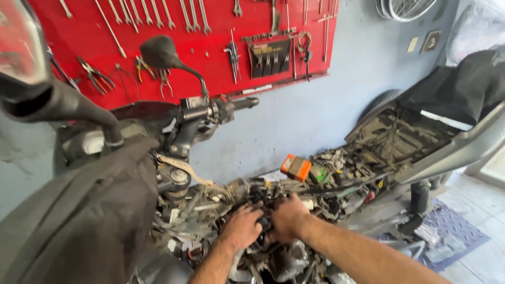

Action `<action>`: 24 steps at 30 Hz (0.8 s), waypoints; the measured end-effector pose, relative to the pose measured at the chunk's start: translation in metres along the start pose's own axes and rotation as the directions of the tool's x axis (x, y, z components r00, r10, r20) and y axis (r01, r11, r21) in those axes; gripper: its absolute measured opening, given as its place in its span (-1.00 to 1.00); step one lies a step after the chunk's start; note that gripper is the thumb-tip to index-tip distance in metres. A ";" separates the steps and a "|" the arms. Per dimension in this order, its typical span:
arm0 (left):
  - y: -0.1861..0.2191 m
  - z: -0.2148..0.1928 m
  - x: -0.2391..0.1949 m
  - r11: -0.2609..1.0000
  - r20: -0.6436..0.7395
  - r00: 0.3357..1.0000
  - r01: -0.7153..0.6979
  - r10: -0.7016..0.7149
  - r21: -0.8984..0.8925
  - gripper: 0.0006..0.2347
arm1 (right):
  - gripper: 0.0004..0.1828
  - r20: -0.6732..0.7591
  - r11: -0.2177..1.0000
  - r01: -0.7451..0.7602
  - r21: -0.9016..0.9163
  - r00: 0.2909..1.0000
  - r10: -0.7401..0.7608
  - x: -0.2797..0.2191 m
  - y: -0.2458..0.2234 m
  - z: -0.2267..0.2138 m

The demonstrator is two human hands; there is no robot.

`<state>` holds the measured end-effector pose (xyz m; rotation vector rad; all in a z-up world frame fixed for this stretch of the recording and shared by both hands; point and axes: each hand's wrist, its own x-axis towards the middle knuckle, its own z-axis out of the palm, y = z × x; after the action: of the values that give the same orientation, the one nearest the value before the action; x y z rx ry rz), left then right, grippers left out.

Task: The person works on the engine area of a scooter raised on a workshop lift, using a wrench to loosen and tighten components among cables and wiring, and manipulates parts by hand. They reposition around the scooter and continue working on the engine assembly throughout the episode.

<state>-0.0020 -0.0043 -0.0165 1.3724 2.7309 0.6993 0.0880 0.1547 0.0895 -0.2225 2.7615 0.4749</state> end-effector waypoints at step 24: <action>0.029 -0.022 -0.008 0.967 0.200 0.946 0.249 -0.253 0.045 -0.61 | -0.27 0.055 0.973 -0.022 0.231 0.998 0.010 -0.005 0.023 -0.009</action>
<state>0.0204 -0.0040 0.0131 1.0070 2.6838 0.4865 0.0853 0.1733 0.1059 -0.1291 2.7378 0.1567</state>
